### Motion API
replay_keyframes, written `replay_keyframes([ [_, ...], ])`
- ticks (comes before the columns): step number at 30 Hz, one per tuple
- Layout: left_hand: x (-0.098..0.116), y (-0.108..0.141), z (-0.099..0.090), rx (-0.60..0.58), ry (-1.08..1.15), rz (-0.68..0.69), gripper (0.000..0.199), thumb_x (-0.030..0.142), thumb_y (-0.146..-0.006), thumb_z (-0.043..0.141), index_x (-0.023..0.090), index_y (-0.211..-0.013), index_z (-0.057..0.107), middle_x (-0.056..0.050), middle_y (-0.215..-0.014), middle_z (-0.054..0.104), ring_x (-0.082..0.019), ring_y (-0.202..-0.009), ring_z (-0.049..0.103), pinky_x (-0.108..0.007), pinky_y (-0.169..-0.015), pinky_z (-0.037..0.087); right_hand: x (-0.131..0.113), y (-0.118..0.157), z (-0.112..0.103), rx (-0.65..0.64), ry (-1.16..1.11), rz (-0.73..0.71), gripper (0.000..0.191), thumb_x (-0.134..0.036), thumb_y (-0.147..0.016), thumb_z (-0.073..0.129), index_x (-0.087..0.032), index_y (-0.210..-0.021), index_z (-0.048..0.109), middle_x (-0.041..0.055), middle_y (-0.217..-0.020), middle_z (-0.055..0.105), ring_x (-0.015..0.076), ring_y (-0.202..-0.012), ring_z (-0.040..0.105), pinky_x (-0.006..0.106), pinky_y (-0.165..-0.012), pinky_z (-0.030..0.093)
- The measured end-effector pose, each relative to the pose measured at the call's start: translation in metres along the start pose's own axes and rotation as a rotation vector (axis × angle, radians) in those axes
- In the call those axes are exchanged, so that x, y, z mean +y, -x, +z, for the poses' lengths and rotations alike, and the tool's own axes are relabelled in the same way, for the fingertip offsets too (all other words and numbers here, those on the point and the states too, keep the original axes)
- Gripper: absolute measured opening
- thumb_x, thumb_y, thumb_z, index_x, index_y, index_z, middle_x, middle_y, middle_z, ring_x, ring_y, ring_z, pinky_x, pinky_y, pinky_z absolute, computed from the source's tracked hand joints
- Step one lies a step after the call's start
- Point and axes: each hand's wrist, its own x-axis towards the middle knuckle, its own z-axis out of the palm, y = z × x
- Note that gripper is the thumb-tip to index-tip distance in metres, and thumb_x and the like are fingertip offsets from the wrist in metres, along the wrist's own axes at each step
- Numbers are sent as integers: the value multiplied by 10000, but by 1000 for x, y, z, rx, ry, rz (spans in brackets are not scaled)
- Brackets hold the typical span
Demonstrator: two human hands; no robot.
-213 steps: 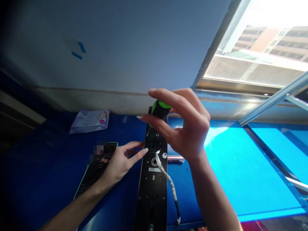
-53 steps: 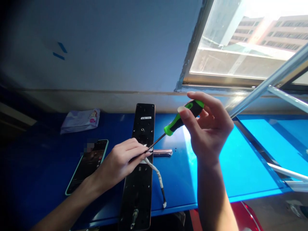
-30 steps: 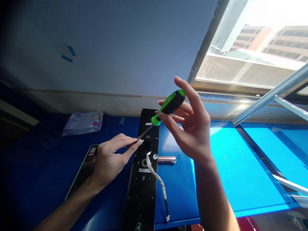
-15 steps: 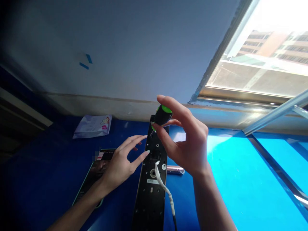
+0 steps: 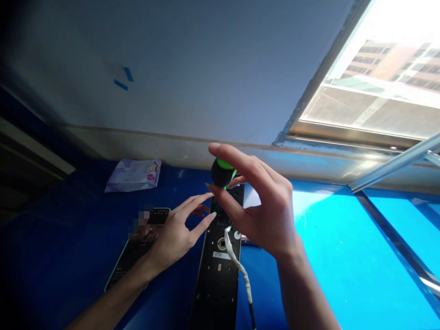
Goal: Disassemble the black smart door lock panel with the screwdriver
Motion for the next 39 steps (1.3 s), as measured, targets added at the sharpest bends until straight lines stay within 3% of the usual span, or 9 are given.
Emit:
replay_keyframes([
  [4, -3, 4, 4, -61, 237, -115, 496, 320, -998, 673, 316, -1483, 569, -35, -1284, 761, -178, -961, 790, -301, -891, 663, -1, 0, 1, 18, 111, -62, 670, -131, -848, 831, -375, -1436, 624, -3, -1281, 755, 224, -1081, 728, 374, -823, 675],
  [8, -2, 6, 4, -107, 332, -180, 474, 326, -992, 676, 304, -1458, 592, -34, -1315, 757, -179, -970, 800, -294, -901, 666, -2, -1, -2, -64, -60, 39, 581, -112, -983, 623, -342, -1513, 559, 53, -1439, 689, 270, -1185, 729, 467, -903, 682],
  [13, -2, 7, 6, -105, 378, -200, 469, 342, -981, 693, 299, -1440, 612, -39, -1315, 760, -193, -992, 798, -317, -934, 662, -1, -2, -6, 66, 33, -57, 534, -134, -824, 853, -351, -1299, 743, 18, -1065, 750, 220, -890, 730, 408, -737, 666],
  [18, -6, 7, 8, -99, 407, -216, 486, 359, -969, 711, 284, -1439, 614, -61, -1349, 741, -207, -1013, 794, -340, -957, 657, -3, -4, -8, -39, -37, -17, 506, -115, -1015, 560, -340, -1464, 622, 55, -1447, 671, 255, -1154, 724, 495, -957, 641],
  [19, -6, 7, 8, -100, 410, -216, 489, 362, -967, 713, 280, -1438, 615, -65, -1353, 740, -210, -1019, 793, -346, -965, 655, -3, -4, -9, -34, -68, -8, 515, -96, -1011, 560, -349, -1454, 630, 46, -1431, 687, 251, -1143, 734, 489, -941, 648],
  [23, -7, 7, 8, -94, 417, -215, 492, 373, -959, 721, 274, -1431, 619, -73, -1393, 721, -216, -1035, 791, -359, -984, 649, -2, -4, -12, 109, 43, -28, 462, -145, -807, 874, -341, -1216, 785, 7, -1017, 746, 202, -888, 719, 391, -747, 649],
  [29, -6, 7, 8, -95, 415, -223, 493, 362, -958, 719, 249, -1426, 614, -80, -1301, 760, -217, -1011, 794, -361, -955, 661, 1, -3, -15, -117, -152, 69, 572, -118, -978, 639, -340, -1501, 575, 47, -1367, 726, 238, -1115, 754, 427, -864, 690],
  [33, -4, 6, 7, -94, 402, -214, 476, 347, -961, 711, 246, -1416, 617, -84, -1286, 766, -217, -995, 799, -375, -951, 668, 4, -2, -10, 50, -7, 0, 516, -134, -830, 848, -330, -1294, 733, 2, -1122, 804, 218, -904, 777, 403, -749, 692],
  [39, -2, 6, 5, -95, 383, -213, 481, 346, -961, 706, 246, -1421, 609, -87, -1303, 762, -215, -997, 802, -376, -957, 669, 7, -3, -5, 213, 108, -22, 480, -211, -789, 903, -348, -1225, 752, -5, -1062, 797, 218, -844, 768, 394, -678, 676],
])
